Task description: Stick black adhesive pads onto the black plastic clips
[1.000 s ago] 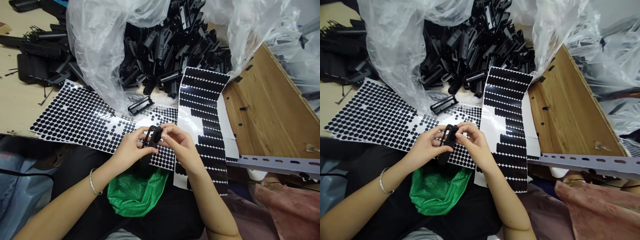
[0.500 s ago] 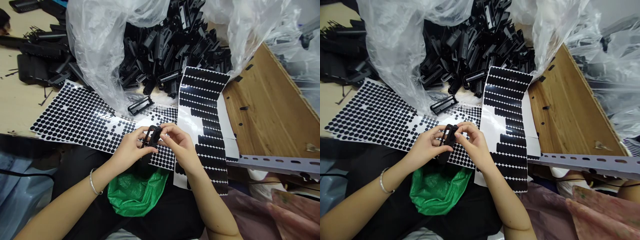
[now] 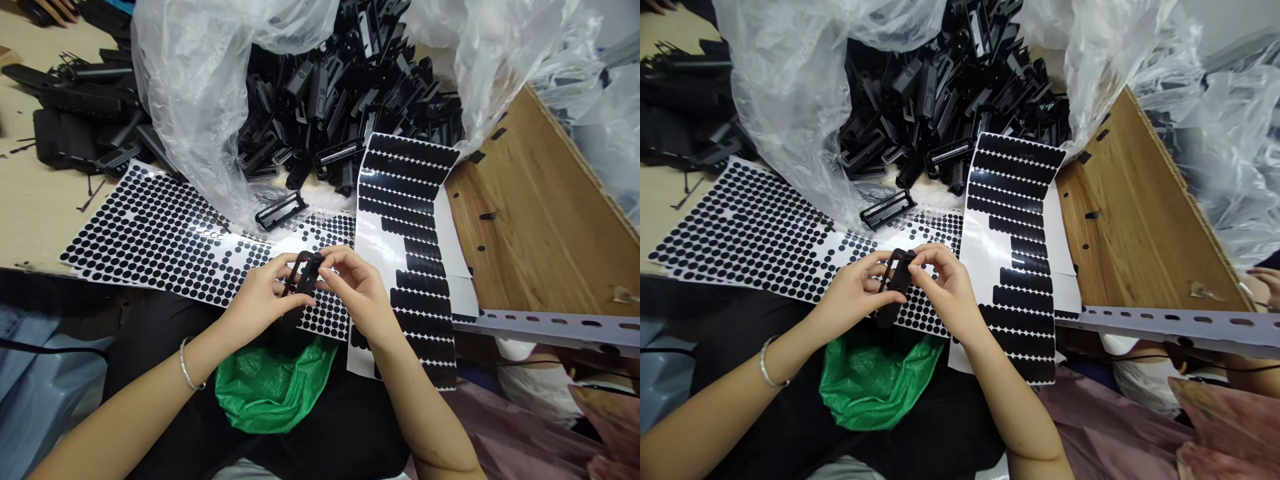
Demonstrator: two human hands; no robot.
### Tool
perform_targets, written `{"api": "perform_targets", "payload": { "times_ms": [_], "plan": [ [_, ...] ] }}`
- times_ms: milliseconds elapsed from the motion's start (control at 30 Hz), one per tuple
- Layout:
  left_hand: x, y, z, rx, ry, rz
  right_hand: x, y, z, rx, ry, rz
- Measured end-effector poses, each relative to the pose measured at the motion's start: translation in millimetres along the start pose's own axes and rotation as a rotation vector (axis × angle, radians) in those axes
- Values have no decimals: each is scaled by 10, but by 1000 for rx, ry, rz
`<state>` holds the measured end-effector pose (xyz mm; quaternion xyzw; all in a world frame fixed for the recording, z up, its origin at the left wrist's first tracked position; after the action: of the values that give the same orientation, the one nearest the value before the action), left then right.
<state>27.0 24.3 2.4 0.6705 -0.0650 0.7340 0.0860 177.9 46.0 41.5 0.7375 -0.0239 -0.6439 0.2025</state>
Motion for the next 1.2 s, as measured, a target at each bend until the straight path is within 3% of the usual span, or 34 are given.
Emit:
{"api": "perform_targets", "payload": {
  "times_ms": [767, 1200],
  "plan": [
    [11, 3, 7, -28, -62, 19, 35, -20, 6, 31, -21, -1],
    [36, 17, -2, -15, -97, 44, 21, 5, 18, 106, 9, -87]
  ]
}}
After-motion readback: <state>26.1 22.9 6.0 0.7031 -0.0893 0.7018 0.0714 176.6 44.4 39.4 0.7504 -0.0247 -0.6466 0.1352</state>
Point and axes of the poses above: each hand's wrist, its own y-axis away from the middle knuckle, its own z-axis out of the palm, x = y × z, the point moved 4 cm from there along -y, towards the middle knuckle, and after that the axes turned 12 degrees about z, right-handed, at the moved point
